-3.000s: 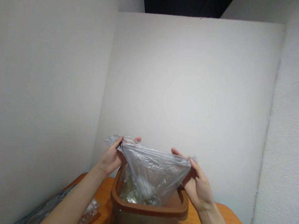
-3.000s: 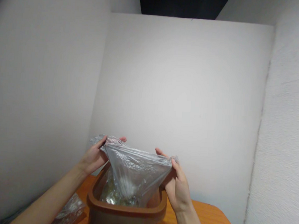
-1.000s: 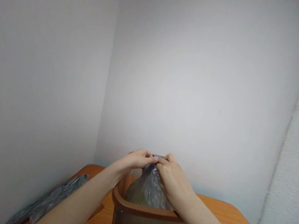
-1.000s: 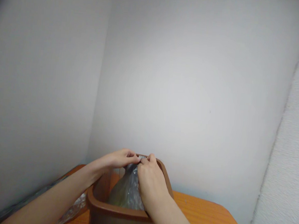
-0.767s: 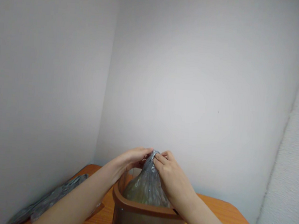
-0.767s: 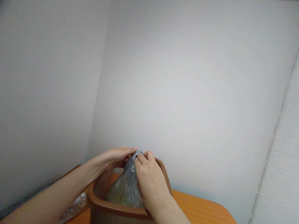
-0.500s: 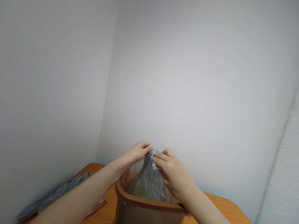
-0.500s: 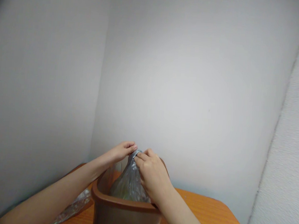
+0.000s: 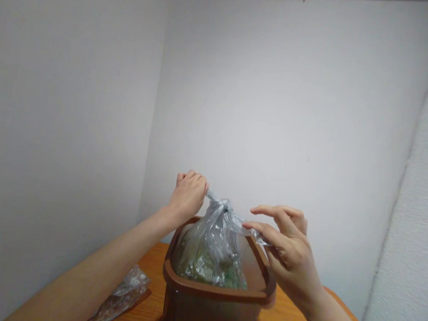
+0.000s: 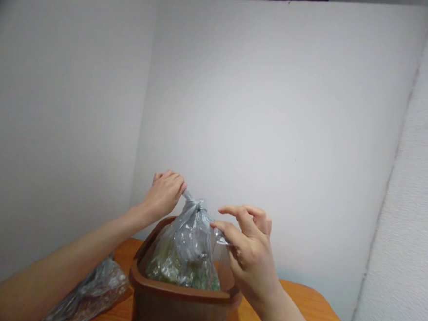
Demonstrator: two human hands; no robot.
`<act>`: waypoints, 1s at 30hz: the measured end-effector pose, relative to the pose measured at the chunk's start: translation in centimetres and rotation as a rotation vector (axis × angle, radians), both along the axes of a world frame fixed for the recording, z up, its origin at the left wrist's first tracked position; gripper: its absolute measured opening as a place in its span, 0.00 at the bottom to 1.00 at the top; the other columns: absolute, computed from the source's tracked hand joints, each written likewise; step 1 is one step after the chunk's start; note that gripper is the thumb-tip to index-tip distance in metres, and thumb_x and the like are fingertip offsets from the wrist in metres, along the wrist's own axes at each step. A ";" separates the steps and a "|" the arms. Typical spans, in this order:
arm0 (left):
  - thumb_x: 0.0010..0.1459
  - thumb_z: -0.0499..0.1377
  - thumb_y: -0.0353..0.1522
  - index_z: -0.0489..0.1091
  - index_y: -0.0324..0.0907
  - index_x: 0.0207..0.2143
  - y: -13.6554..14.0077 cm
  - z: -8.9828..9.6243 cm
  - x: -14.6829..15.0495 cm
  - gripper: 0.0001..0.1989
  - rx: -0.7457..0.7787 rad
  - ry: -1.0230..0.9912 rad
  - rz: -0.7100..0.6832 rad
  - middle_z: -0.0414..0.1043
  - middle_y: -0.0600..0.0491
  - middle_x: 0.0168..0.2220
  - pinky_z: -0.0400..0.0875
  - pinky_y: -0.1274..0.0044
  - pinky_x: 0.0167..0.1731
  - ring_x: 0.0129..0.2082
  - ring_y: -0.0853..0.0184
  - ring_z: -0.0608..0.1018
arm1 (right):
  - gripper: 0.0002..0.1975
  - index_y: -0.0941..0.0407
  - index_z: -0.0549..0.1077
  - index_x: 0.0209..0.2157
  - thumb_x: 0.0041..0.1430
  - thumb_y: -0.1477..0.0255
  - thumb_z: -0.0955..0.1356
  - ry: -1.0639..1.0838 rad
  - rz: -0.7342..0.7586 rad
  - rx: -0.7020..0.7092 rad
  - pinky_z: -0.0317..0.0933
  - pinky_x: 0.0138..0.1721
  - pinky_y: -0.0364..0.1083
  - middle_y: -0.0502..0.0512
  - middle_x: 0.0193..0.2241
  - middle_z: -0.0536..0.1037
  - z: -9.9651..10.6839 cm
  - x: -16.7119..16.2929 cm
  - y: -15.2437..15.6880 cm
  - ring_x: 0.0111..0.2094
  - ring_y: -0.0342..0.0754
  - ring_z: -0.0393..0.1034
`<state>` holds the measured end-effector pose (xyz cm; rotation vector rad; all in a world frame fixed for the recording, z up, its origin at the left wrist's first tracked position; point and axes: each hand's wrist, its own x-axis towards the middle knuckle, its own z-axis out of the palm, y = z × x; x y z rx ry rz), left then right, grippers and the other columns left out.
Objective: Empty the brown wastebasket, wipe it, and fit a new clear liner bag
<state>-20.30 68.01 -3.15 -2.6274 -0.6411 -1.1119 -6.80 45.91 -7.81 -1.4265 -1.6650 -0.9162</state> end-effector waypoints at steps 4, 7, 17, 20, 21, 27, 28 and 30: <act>0.68 0.46 0.30 0.70 0.39 0.31 2.0 -3.4 -1.1 0.16 -0.010 0.054 0.063 0.74 0.41 0.37 0.55 0.62 0.45 0.45 0.54 0.70 | 0.26 0.43 0.74 0.47 0.55 0.85 0.61 0.092 0.021 -0.180 0.54 0.48 0.58 0.51 0.51 0.73 -4.3 0.7 -1.8 0.51 0.58 0.59; 0.67 0.47 0.30 0.70 0.40 0.29 2.8 -4.7 -1.4 0.16 -0.061 0.062 0.075 0.75 0.42 0.35 0.56 0.64 0.43 0.43 0.54 0.71 | 0.23 0.43 0.74 0.46 0.56 0.82 0.62 0.182 0.066 -0.269 0.56 0.47 0.57 0.52 0.49 0.73 -6.2 1.2 -2.7 0.51 0.58 0.61; 0.70 0.46 0.36 0.67 0.43 0.32 -3.8 -1.0 0.7 0.15 -0.147 -0.002 -0.254 0.74 0.54 0.38 0.56 0.70 0.44 0.44 0.64 0.72 | 0.12 0.52 0.82 0.29 0.58 0.69 0.66 0.731 0.453 -0.659 0.64 0.35 0.47 0.56 0.52 0.74 -1.1 -1.1 4.7 0.39 0.50 0.70; 0.69 0.49 0.38 0.68 0.44 0.33 -4.4 -1.4 -0.1 0.14 -0.256 -0.044 -0.342 0.75 0.55 0.39 0.57 0.69 0.49 0.45 0.64 0.73 | 0.11 0.53 0.82 0.26 0.54 0.69 0.67 0.778 0.482 -0.720 0.60 0.28 0.44 0.53 0.29 0.80 -1.6 -1.0 7.7 0.25 0.45 0.66; 0.68 0.49 0.39 0.68 0.45 0.35 -3.9 -1.8 -0.6 0.13 -0.310 -0.070 -0.347 0.75 0.54 0.40 0.57 0.68 0.50 0.46 0.63 0.73 | 0.11 0.54 0.82 0.25 0.54 0.69 0.67 0.799 0.466 -0.695 0.58 0.27 0.44 0.51 0.23 0.78 -1.7 -0.8 8.3 0.23 0.45 0.65; 0.62 0.49 0.34 0.64 0.39 0.47 2.4 -5.8 -3.7 0.13 -0.588 -0.221 -0.187 0.71 0.42 0.50 0.65 0.68 0.53 0.52 0.59 0.73 | 0.15 0.57 0.82 0.29 0.56 0.62 0.68 0.955 0.444 -0.392 0.56 0.29 0.45 0.52 0.23 0.78 0.9 0.6 9.1 0.24 0.45 0.65; 0.61 0.50 0.34 0.63 0.39 0.47 3.3 -6.5 -3.9 0.14 -0.638 -0.232 -0.159 0.71 0.42 0.50 0.65 0.68 0.54 0.52 0.59 0.73 | 0.16 0.57 0.81 0.30 0.56 0.60 0.68 0.977 0.456 -0.332 0.56 0.29 0.45 0.52 0.24 0.78 1.9 0.7 9.0 0.25 0.45 0.64; 0.59 0.51 0.35 0.63 0.37 0.48 4.4 -7.6 -4.0 0.16 -0.743 -0.242 -0.110 0.70 0.40 0.51 0.66 0.67 0.54 0.53 0.57 0.73 | 0.17 0.58 0.81 0.32 0.55 0.58 0.70 1.005 0.497 -0.206 0.56 0.30 0.45 0.52 0.25 0.78 3.9 1.1 8.9 0.25 0.44 0.64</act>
